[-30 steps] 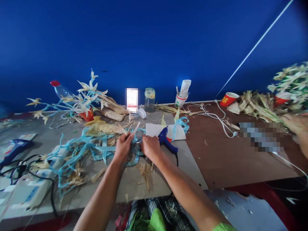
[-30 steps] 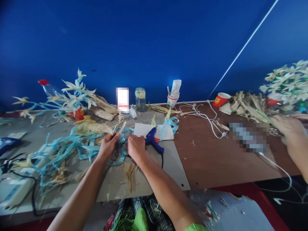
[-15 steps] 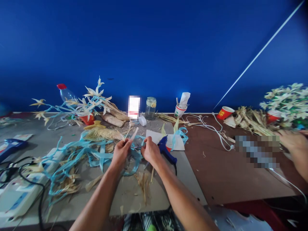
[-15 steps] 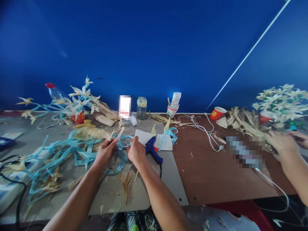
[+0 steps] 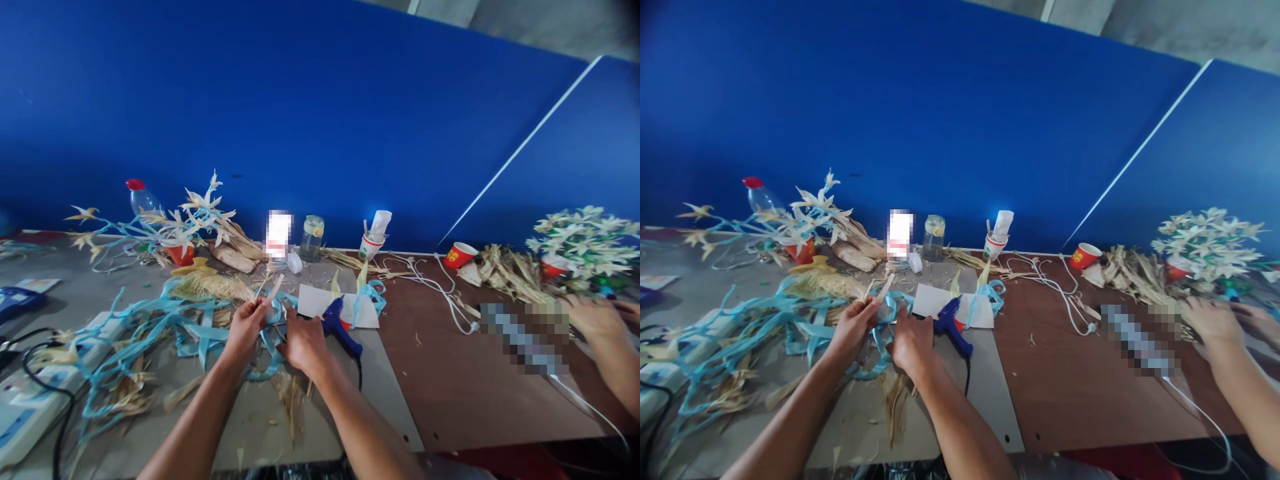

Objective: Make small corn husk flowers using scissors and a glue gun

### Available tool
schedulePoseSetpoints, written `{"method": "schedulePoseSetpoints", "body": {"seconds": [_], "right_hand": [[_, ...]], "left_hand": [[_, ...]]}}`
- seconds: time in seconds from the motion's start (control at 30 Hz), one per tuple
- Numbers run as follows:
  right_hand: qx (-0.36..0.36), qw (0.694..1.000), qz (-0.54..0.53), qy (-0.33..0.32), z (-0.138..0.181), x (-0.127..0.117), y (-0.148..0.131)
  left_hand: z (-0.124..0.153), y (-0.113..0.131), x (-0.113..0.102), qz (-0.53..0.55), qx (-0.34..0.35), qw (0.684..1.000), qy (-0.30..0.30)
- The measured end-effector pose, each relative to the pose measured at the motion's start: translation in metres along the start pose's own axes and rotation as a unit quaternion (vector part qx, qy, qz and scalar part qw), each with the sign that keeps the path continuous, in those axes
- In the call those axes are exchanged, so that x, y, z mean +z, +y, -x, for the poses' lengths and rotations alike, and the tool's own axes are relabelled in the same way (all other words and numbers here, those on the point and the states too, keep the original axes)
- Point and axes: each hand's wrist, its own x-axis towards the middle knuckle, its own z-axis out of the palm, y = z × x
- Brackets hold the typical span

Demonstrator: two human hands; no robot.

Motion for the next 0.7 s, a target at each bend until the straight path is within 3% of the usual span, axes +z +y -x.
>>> {"method": "schedulePoseSetpoints", "body": {"seconds": [0.17,0.33,0.5,0.7], "right_hand": [[0.030,0.998,-0.054,0.009,-0.003,-0.002,0.002],[0.108,0.963,-0.238,0.065,-0.016,-0.004,0.016],[0.093,0.883,-0.442,0.129,-0.021,-0.008,0.027],[0.090,0.737,-0.665,0.087,-0.014,-0.017,0.022]], "left_hand": [[0.004,0.007,0.003,0.036,0.013,0.999,0.021],[0.008,0.013,0.005,0.087,0.036,0.994,0.047],[0.008,0.012,0.005,0.098,0.053,0.992,0.059],[0.007,0.012,0.005,0.111,0.047,0.990,0.068]]}}
